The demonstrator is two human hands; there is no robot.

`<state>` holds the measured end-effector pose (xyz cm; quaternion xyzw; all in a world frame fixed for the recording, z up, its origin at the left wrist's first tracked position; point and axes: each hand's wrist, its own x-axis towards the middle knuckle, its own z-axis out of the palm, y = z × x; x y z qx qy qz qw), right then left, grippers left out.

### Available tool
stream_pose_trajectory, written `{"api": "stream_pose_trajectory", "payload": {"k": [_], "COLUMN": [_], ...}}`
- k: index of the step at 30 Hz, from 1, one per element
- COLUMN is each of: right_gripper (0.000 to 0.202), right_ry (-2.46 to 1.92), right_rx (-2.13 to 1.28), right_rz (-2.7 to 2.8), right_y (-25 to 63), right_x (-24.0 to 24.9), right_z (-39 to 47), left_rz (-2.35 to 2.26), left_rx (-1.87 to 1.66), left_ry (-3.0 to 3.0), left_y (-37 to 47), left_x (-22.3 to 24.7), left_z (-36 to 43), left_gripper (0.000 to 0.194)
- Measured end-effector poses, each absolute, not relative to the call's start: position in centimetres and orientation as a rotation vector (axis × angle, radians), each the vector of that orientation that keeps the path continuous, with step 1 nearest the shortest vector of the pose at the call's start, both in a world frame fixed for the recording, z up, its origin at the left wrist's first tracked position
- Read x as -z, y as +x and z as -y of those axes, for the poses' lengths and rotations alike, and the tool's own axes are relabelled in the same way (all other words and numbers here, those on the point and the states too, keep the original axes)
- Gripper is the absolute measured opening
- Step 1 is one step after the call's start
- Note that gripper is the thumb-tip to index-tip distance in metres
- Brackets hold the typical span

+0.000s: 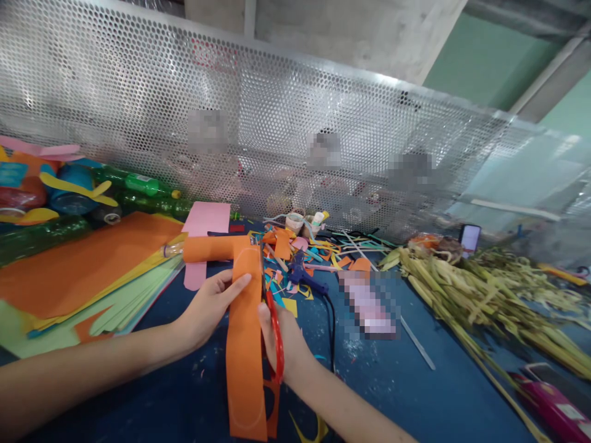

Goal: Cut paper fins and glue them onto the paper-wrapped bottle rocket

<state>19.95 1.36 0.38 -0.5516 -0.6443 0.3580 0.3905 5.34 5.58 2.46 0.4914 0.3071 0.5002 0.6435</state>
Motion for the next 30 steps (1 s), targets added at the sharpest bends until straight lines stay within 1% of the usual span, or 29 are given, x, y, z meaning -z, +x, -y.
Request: {"api": "stream_pose_trajectory", "payload": {"k": [7,13,18,21,24,27,30], "right_gripper": [0.052,0.055,0.055,0.055,0.055,0.055,0.055], "right_ry": [-1.304,-1.348,-1.421,-1.442,-1.407,-1.391,-1.380], "right_rx": [-0.976,-1.020,-0.935,-1.051,-1.110,-1.091,-1.058], "right_rz": [1.643,1.607,1.579,1.547,1.518,1.534,1.547], "right_y": [19.8,19.7,19.6,19.8,20.1,20.4,20.5], "right_x": [-0.6,-0.7,-1.0,-1.0,-1.2,-1.2,-0.8], "right_z": [-1.2,-1.2,-1.2,-1.4,-1.5,-1.6,-1.6], "left_rz": [-0.715,-0.729,-0.724,-0.751,-0.752,-0.781,-0.810], "left_rx": [-1.128,-1.116,-1.143,-1.137,-1.104,-1.095,-1.116], "left_ry": [1.112,1.081,1.057,1.049,1.078,1.151,1.204], "left_y": [5.4,5.4,5.3,5.0,4.6,4.2,4.2], "left_x": [-2.3,-2.2,-2.6,-3.0,-3.6,-3.9,-3.9], "left_z": [-5.6,-5.7,-5.9,-6.2,-6.9,-7.5,-7.6], "left_gripper": [0.030,0.028,0.026,0.025,0.028,0.032,0.031]}}
